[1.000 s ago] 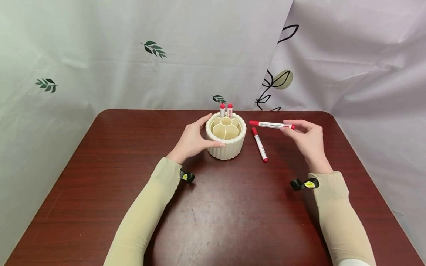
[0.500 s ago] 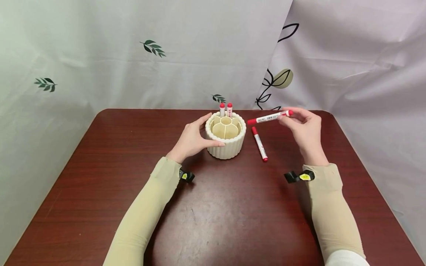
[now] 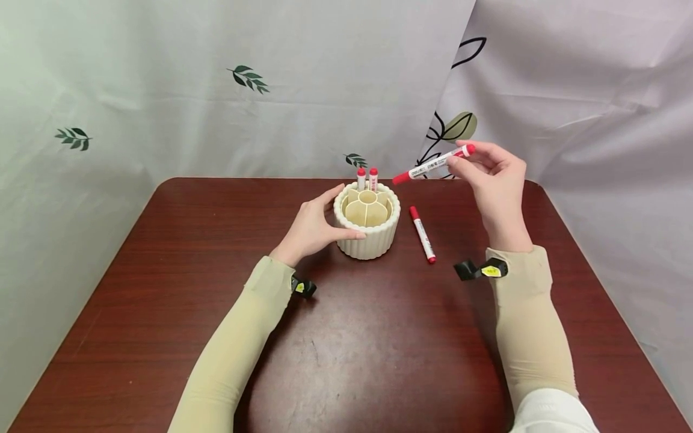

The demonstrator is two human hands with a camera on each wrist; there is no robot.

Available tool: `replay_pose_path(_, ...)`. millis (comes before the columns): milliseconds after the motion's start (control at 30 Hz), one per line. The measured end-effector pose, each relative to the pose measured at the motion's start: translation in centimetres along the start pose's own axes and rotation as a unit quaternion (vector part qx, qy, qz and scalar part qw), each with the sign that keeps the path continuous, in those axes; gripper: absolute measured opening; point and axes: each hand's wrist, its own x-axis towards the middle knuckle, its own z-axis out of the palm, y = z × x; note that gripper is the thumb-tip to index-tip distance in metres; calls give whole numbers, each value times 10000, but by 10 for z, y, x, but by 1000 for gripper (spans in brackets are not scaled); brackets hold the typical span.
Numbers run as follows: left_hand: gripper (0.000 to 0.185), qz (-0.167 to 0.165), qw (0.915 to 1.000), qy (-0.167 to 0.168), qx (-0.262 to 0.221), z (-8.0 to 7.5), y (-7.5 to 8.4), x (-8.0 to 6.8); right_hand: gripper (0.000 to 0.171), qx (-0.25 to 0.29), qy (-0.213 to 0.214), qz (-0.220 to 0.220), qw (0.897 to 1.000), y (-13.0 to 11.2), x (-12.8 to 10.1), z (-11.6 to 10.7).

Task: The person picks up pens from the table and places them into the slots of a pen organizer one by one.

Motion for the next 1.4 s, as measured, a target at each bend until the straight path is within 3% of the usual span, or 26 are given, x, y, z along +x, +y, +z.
replay_pose_path(300,115,65,10000,10,31,0,-1,1,34,154,-230,-124,9995,-1,2,15)
replay_pose_path(733,114,42,10000,31,64,1,0,0,29,-735,-566,172,9955,14,-4,22)
replay_pose_path(1067,115,40,10000,-5,6,0,0,-1,30,-1947,-892,446,9758,39,-9,28)
replay_pose_path(1400,115,26,10000,-6,-24,0,0,0,33,-2468,-1267,531,9593,51,-13,36)
